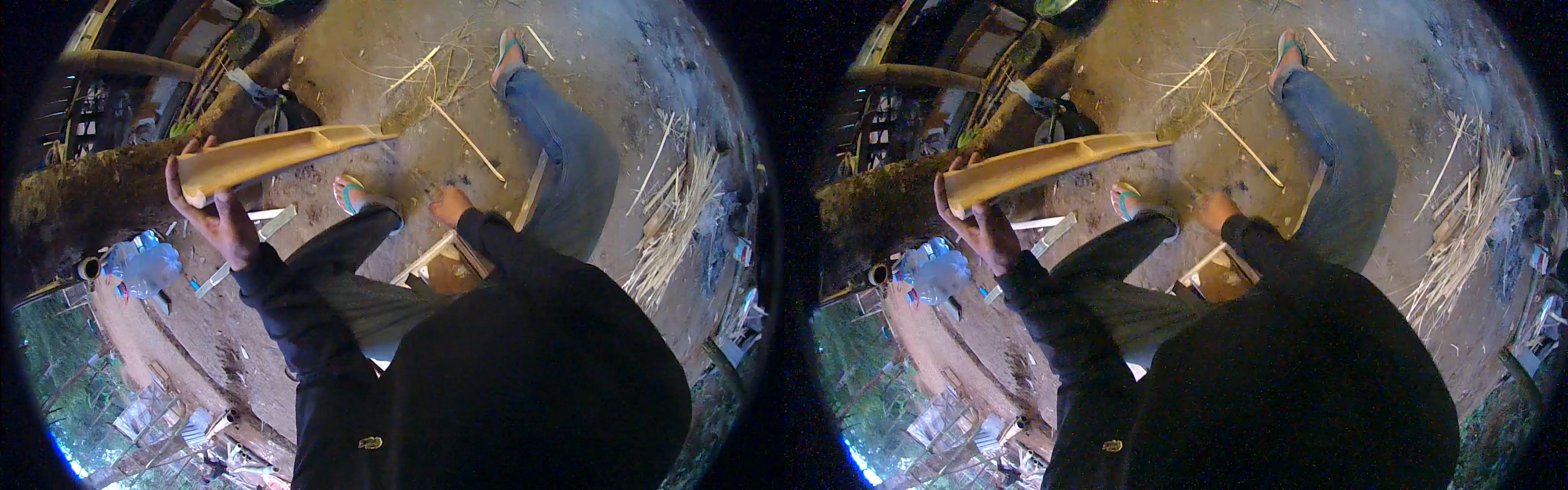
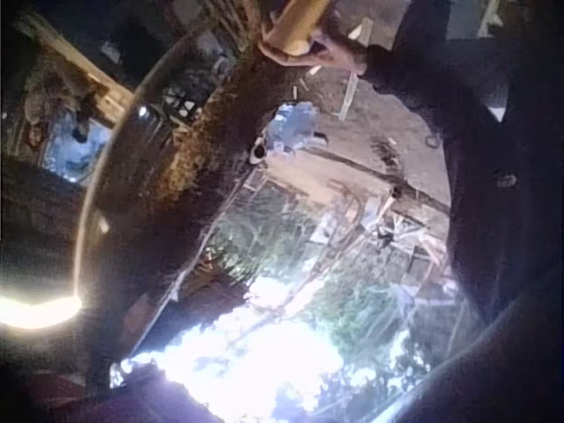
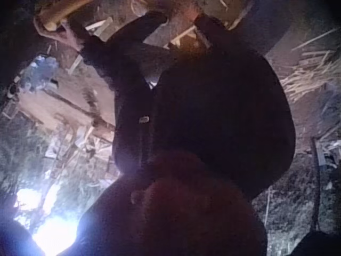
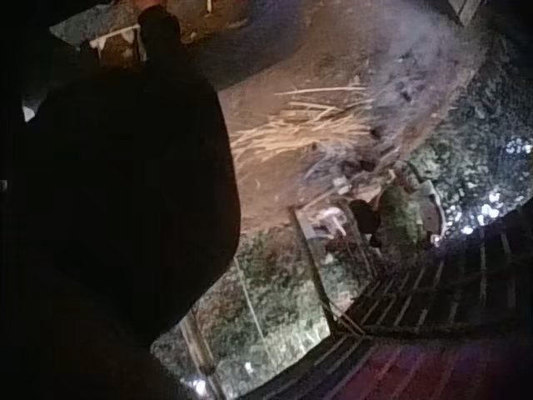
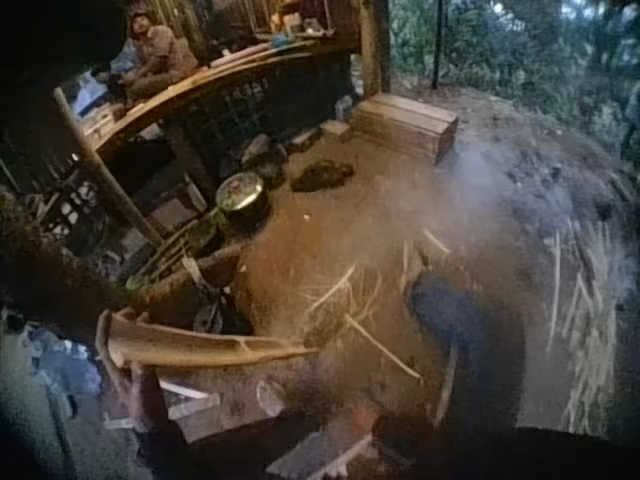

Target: The person uses a knife to split and shave a long bamboo pole, repeatedly scraping the surface to remove thin strips. The person holds the bamboo with one hand and uses the knife with the other to shape and smooth the material.

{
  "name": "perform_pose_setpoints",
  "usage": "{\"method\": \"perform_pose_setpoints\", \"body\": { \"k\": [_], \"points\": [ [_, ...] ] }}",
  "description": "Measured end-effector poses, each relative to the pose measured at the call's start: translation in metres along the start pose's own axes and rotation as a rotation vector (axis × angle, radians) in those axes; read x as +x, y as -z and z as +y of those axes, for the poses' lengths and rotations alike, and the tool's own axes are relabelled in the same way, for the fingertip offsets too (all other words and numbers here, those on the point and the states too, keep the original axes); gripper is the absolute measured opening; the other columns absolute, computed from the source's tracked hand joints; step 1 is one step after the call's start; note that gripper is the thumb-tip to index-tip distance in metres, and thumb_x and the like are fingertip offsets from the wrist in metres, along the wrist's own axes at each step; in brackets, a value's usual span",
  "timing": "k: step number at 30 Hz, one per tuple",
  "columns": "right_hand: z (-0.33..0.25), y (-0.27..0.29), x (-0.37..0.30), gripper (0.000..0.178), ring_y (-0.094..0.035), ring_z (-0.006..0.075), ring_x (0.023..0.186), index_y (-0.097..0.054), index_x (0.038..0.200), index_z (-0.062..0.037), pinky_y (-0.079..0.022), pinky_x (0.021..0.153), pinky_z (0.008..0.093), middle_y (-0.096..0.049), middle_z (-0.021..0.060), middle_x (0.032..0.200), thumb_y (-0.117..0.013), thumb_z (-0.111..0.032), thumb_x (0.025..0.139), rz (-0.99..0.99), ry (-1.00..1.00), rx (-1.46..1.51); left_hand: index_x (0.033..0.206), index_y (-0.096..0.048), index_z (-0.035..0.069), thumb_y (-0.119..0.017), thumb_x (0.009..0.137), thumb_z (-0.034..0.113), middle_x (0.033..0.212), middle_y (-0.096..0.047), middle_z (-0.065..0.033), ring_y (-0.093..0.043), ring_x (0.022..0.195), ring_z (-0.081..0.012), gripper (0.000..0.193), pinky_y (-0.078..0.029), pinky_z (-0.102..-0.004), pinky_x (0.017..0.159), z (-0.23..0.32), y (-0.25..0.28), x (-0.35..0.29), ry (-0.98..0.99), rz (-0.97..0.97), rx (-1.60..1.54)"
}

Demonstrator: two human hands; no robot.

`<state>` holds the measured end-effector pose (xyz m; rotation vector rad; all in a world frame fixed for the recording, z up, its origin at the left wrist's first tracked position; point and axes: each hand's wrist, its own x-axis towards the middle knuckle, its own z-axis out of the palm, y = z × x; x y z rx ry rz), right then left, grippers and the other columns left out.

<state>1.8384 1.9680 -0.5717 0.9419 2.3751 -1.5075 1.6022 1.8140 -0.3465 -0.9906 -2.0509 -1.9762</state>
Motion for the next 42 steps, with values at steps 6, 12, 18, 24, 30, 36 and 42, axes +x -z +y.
{"method": "perform_pose_setpoints", "body": {
  "k": [6,12,18,24,30,36,42],
  "points": [
    [0.040,-0.020,0.037,0.028,-0.061,0.0395,0.085,-0.064,0.088,-0.0003,-0.049,0.075,0.0448,-0.063,0.0249,0.086,-0.063,-0.021,0.069,-0.066,-0.018,-0.059,0.139,-0.023,0.009,-0.069,0.079,0.045,0.133,-0.038,-0.0204,-0.045,0.119,-0.0385,0.084,-0.037,-0.0503,0.101,-0.008,0.006,0.008,0.003,-0.004,0.014],
    [0.065,-0.026,0.052,0.038,-0.062,0.0371,0.090,-0.061,0.106,-0.0049,-0.050,0.080,0.0432,-0.064,0.0239,0.091,-0.063,-0.019,0.071,-0.061,-0.167,-0.094,0.140,-0.022,0.009,-0.067,0.079,0.047,0.133,-0.038,-0.0202,-0.044,0.120,-0.0379,0.084,-0.036,-0.0504,0.101,-0.012,0.001,0.016,0.033,-0.005,0.024],
    [0.080,-0.035,0.072,0.039,-0.061,0.0386,0.092,-0.062,0.102,-0.0008,-0.048,0.082,0.0452,-0.064,0.0235,0.095,-0.063,-0.027,0.073,-0.008,-0.277,-0.188,0.139,-0.021,0.009,-0.064,0.079,0.052,0.133,-0.038,-0.0198,-0.046,0.119,-0.0382,0.085,-0.035,-0.0510,0.102,-0.013,-0.003,0.020,0.024,-0.011,0.089],
    [0.114,-0.051,0.095,0.039,-0.061,0.0388,0.095,-0.062,0.102,0.0006,-0.048,0.083,0.0447,-0.064,0.0237,0.095,-0.062,-0.027,0.075,-0.109,-0.311,-0.182,0.139,-0.022,0.010,-0.060,0.081,0.053,0.133,-0.039,-0.0195,-0.047,0.118,-0.0378,0.081,-0.036,-0.0514,0.102,-0.019,0.005,0.022,0.031,0.008,0.107],
    [0.129,-0.034,0.121,0.029,-0.065,0.0322,0.061,-0.064,0.092,0.0006,-0.051,0.057,0.0404,-0.062,0.0227,0.066,-0.063,-0.024,0.076,-0.210,-0.317,-0.182,0.139,-0.024,0.010,-0.064,0.083,0.042,0.131,-0.041,-0.0188,-0.047,0.118,-0.0370,0.075,-0.037,-0.0496,0.101,-0.025,0.015,0.025,0.007,0.016,0.024],
    [0.053,-0.022,0.095,0.029,-0.061,0.0283,0.056,-0.059,0.079,0.0011,-0.049,0.054,0.0397,-0.058,0.0167,0.060,-0.068,-0.026,0.073,-0.148,-0.224,0.023,0.137,-0.025,0.011,-0.062,0.088,0.019,0.127,-0.045,-0.0168,-0.050,0.115,-0.0315,0.062,-0.039,-0.0429,0.100,-0.025,0.013,0.027,0.024,0.084,-0.043],
    [-0.045,-0.007,0.021,0.030,-0.062,0.0366,0.078,-0.060,0.087,-0.0008,-0.049,0.068,0.0422,-0.064,0.0202,0.078,-0.066,-0.027,0.073,0.040,0.150,0.132,0.134,-0.030,0.010,-0.062,0.089,0.022,0.126,-0.047,-0.0134,-0.049,0.111,-0.0222,0.056,-0.039,-0.0358,0.098,-0.029,0.010,0.037,0.104,0.200,0.062]
  ]
}}
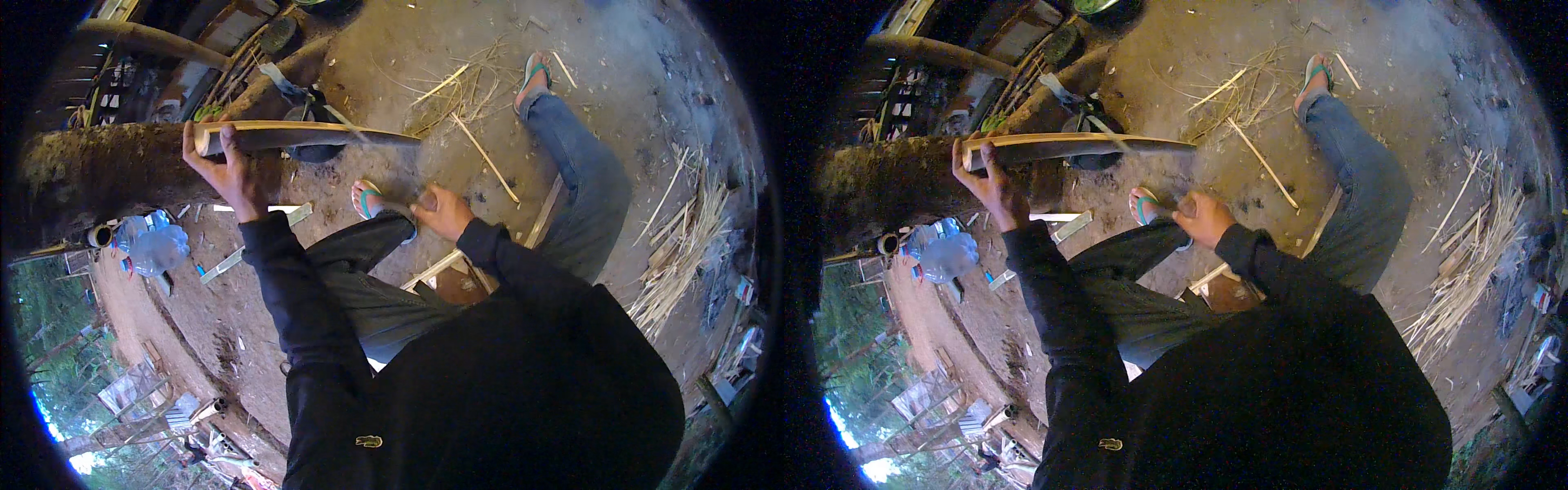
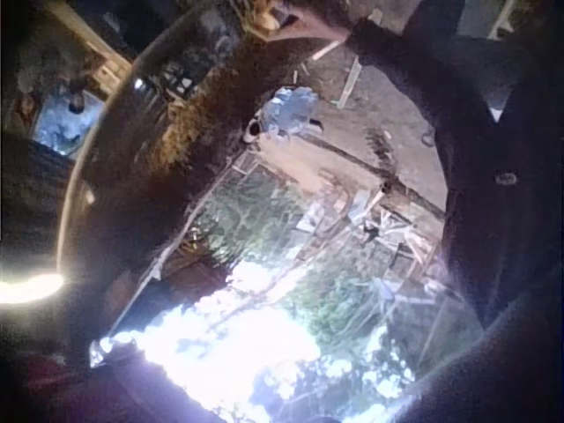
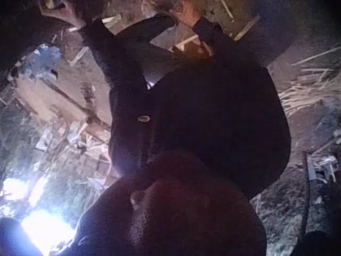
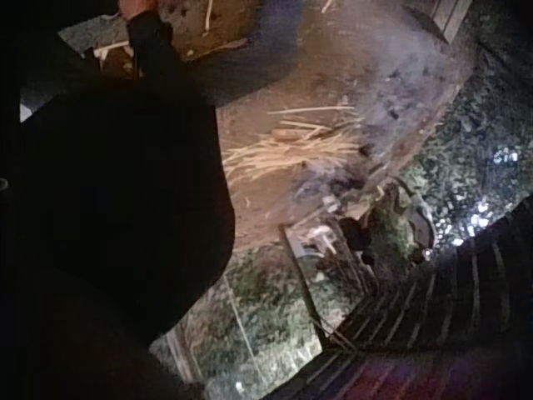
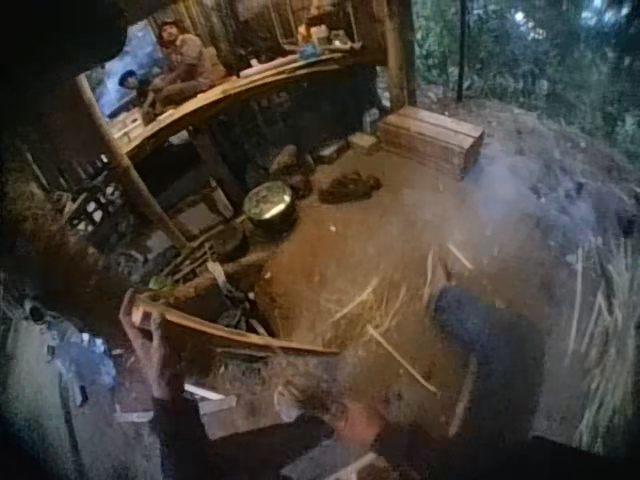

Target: The person uses a knife to split and shave a long bamboo pole, repeatedly scraping the surface to remove thin strips. The person holds the bamboo with one hand and uses the knife with the other to shape and smooth the material.

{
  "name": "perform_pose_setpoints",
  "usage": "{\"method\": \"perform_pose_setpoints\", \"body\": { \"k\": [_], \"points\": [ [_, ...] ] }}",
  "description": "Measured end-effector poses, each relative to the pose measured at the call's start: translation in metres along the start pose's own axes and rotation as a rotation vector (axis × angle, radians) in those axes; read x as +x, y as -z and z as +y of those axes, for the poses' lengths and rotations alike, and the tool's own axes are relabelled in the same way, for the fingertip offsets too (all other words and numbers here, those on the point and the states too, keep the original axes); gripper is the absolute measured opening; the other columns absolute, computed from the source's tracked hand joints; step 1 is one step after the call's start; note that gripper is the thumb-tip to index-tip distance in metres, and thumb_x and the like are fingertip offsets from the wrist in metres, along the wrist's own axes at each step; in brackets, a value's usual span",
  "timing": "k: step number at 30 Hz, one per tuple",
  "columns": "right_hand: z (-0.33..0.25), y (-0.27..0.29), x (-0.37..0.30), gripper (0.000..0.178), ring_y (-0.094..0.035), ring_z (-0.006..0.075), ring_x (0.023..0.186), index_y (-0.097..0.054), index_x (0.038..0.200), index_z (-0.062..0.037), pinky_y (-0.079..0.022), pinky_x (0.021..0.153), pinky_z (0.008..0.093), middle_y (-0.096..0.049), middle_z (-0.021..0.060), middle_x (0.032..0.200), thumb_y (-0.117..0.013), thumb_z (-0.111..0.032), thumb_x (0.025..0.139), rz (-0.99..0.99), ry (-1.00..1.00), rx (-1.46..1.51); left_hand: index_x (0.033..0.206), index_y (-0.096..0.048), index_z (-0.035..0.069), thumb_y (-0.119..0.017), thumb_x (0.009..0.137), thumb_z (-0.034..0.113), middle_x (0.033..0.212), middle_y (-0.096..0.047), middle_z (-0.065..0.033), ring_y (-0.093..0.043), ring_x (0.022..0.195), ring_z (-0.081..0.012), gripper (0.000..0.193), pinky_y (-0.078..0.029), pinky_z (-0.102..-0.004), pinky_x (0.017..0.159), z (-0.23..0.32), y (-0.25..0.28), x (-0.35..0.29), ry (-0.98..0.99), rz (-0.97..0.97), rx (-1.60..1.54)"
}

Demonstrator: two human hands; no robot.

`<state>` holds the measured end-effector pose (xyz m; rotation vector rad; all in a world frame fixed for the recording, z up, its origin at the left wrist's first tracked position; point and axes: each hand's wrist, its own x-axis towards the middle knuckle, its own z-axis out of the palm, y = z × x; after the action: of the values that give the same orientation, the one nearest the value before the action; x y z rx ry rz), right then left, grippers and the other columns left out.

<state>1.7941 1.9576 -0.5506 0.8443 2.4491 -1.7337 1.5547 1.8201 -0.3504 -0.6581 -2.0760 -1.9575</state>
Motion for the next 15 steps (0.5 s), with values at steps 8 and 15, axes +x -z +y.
{"method": "perform_pose_setpoints", "body": {
  "k": [8,15],
  "points": [
    [0.007,0.012,0.000,0.028,-0.062,0.0379,0.081,-0.061,0.090,-0.0003,-0.048,0.070,0.0424,-0.062,0.0236,0.082,-0.064,-0.022,0.074,-0.088,-0.055,-0.159,0.131,-0.032,0.006,-0.065,0.087,0.024,0.122,-0.046,-0.0115,-0.047,0.108,-0.0191,0.058,-0.040,-0.0330,0.094,0.007,0.000,-0.004,-0.020,0.055,0.070],
    [0.056,0.011,0.022,0.037,-0.062,0.0395,0.089,-0.062,0.103,-0.0009,-0.049,0.077,0.0422,-0.063,0.0262,0.093,-0.064,-0.022,0.072,-0.105,-0.230,-0.157,0.132,-0.031,0.007,-0.063,0.089,0.024,0.125,-0.046,-0.0110,-0.045,0.112,-0.0197,0.057,-0.037,-0.0334,0.097,0.021,-0.018,-0.005,-0.046,0.000,0.093]
  ]
}}
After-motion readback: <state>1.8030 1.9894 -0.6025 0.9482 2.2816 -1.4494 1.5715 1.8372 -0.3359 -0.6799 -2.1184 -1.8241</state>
